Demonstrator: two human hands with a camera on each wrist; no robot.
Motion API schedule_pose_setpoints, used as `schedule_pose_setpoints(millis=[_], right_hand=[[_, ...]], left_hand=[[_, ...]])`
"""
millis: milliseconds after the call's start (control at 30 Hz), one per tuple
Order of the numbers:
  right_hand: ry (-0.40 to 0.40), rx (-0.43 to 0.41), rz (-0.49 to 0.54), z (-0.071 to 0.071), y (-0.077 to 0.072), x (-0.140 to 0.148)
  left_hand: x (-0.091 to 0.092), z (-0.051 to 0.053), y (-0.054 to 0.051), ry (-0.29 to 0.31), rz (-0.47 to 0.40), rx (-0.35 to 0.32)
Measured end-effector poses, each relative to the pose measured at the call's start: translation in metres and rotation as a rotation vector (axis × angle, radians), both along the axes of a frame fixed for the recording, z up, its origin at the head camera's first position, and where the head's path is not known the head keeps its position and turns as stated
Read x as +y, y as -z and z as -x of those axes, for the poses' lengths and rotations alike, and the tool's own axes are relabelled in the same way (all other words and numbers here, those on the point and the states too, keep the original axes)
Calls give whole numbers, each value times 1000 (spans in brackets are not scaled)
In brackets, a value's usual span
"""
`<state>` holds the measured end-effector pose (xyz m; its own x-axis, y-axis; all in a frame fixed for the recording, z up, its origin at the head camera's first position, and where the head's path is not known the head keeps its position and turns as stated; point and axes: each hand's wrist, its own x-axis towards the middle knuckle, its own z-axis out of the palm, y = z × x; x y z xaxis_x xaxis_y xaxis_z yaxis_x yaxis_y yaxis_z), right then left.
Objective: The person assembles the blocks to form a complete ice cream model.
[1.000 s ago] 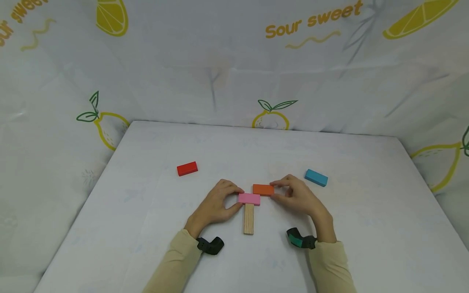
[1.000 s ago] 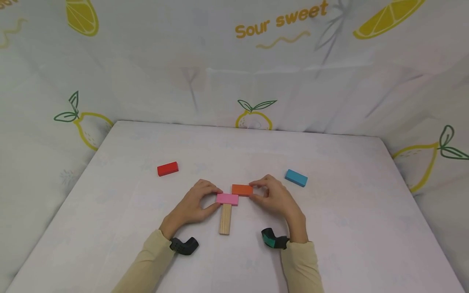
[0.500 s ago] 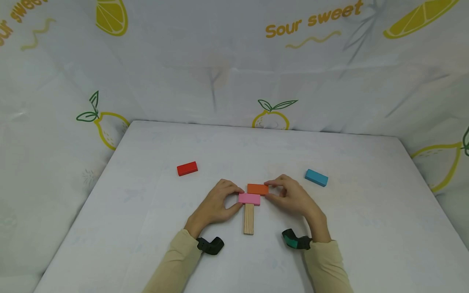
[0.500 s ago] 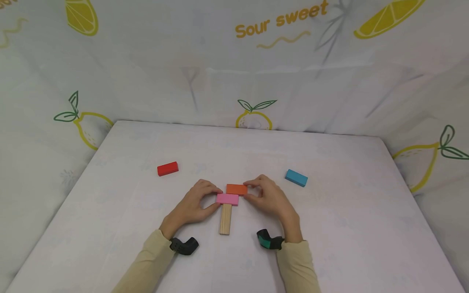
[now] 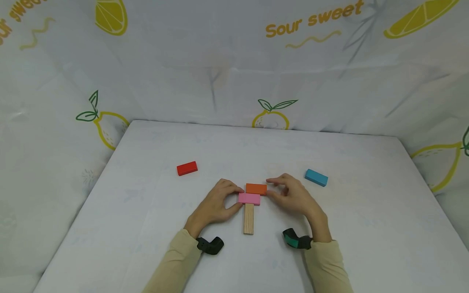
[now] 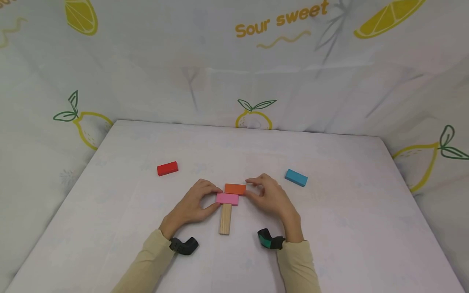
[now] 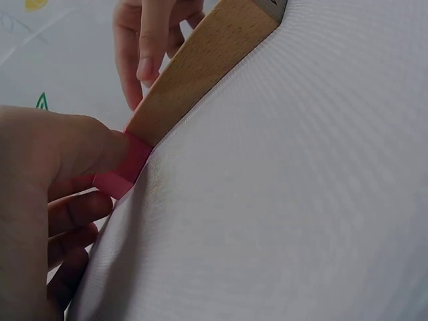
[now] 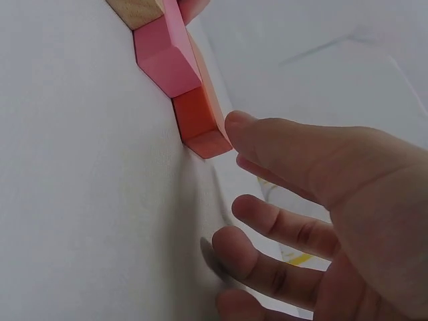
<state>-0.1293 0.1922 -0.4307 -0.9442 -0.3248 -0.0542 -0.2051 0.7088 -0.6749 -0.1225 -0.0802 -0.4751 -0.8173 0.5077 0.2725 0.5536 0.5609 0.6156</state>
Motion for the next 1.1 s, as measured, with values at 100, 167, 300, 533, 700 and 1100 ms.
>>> schedule_pose_setpoints(millis=[100, 167, 300, 533, 700, 1100], right_hand=[[8, 11, 2, 0, 1, 2], [7, 20, 6, 0, 1, 2], [8, 23, 8, 0, 3, 1], [9, 19, -9, 1, 4, -3], [5, 25, -9, 1, 3, -8], [11, 41, -12, -1, 5, -14]], left_hand=[[0, 0, 0, -7, -18, 3], [0, 0, 1, -21, -27, -5], [0, 1, 1, -45, -39, -26], [0, 1, 1, -49, -48, -23], [0, 1, 1, -44, -52, -15], [-1, 1, 2, -60, -60, 3]])
